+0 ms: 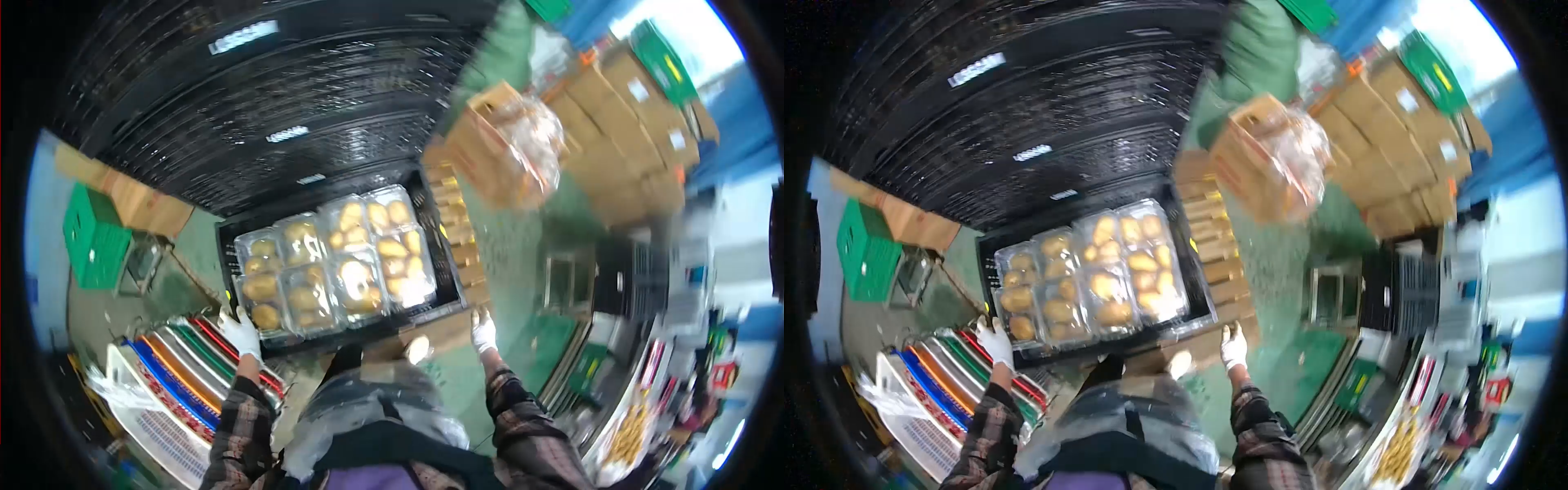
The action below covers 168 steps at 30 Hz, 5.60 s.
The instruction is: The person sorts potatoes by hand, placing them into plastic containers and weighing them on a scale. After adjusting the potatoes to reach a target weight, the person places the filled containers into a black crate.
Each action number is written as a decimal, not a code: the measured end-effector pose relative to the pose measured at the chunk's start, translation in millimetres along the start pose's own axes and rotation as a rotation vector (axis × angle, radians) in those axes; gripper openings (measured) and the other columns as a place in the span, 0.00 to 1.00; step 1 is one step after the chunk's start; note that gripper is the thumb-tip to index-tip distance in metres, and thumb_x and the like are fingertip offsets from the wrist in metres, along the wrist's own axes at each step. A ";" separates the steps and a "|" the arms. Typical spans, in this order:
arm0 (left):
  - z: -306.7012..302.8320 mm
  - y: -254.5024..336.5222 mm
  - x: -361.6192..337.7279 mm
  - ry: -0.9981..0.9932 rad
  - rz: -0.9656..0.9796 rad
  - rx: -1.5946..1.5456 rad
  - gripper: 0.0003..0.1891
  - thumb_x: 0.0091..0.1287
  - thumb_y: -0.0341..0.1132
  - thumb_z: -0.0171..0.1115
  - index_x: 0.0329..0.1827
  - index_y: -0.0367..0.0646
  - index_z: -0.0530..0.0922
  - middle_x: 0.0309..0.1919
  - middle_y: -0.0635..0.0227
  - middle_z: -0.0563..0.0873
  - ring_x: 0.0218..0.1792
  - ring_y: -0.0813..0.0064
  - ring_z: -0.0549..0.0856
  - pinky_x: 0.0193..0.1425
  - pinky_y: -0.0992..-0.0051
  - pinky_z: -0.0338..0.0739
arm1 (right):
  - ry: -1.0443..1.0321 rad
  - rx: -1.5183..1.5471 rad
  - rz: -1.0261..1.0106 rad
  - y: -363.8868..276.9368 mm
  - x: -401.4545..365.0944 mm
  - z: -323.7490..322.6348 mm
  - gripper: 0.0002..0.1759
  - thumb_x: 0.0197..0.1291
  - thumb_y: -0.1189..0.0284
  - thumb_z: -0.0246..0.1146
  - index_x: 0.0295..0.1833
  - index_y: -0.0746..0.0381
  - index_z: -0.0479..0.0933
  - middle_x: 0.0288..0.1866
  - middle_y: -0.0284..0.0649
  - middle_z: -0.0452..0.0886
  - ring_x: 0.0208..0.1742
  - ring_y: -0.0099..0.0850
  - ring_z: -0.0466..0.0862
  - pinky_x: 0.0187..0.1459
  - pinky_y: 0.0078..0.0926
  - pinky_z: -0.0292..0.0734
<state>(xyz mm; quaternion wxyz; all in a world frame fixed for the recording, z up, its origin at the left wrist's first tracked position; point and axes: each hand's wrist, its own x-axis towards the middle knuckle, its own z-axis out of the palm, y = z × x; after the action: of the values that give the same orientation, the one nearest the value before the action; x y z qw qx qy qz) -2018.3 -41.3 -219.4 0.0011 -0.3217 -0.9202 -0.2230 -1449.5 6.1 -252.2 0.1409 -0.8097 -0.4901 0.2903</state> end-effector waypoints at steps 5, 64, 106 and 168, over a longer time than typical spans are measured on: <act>17.9 58.2 -98.7 -0.129 0.265 0.105 0.26 0.60 0.35 0.62 0.62 0.38 0.69 0.54 0.41 0.74 0.57 0.42 0.70 0.64 0.50 0.61 | -0.272 0.114 0.462 212.6 -153.1 -40.9 0.19 0.66 0.64 0.57 0.53 0.69 0.78 0.43 0.51 0.85 0.45 0.48 0.85 0.50 0.35 0.78; 303.5 1064.8 -1054.2 -1.066 1.439 -0.061 0.29 0.67 0.43 0.55 0.68 0.36 0.66 0.60 0.46 0.77 0.62 0.50 0.76 0.67 0.63 0.69 | 0.487 0.004 0.080 818.5 193.1 -768.3 0.21 0.64 0.61 0.58 0.56 0.64 0.77 0.49 0.52 0.83 0.52 0.48 0.82 0.55 0.38 0.76; 236.2 994.6 -1078.6 -0.872 2.204 0.161 0.11 0.65 0.43 0.56 0.34 0.45 0.77 0.30 0.65 0.78 0.39 0.62 0.80 0.57 0.60 0.72 | -0.472 -0.772 -1.446 733.6 513.5 -780.1 0.13 0.58 0.60 0.61 0.32 0.58 0.82 0.33 0.39 0.83 0.41 0.38 0.82 0.56 0.36 0.72; 194.6 1340.2 -1533.4 -1.166 1.721 -0.806 0.12 0.69 0.37 0.58 0.39 0.34 0.82 0.29 0.77 0.80 0.33 0.83 0.73 0.37 0.80 0.68 | 1.338 0.648 1.264 1081.1 -253.6 -607.8 0.12 0.63 0.70 0.60 0.48 0.63 0.82 0.39 0.53 0.84 0.42 0.46 0.85 0.43 0.34 0.79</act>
<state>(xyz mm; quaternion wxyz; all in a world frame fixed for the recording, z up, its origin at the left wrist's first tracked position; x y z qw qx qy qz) 19.4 61.2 -68.6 -0.3815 -0.8844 -0.1107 -0.2450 -399.2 -700.6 -241.2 0.4241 -0.8429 0.3194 -0.0868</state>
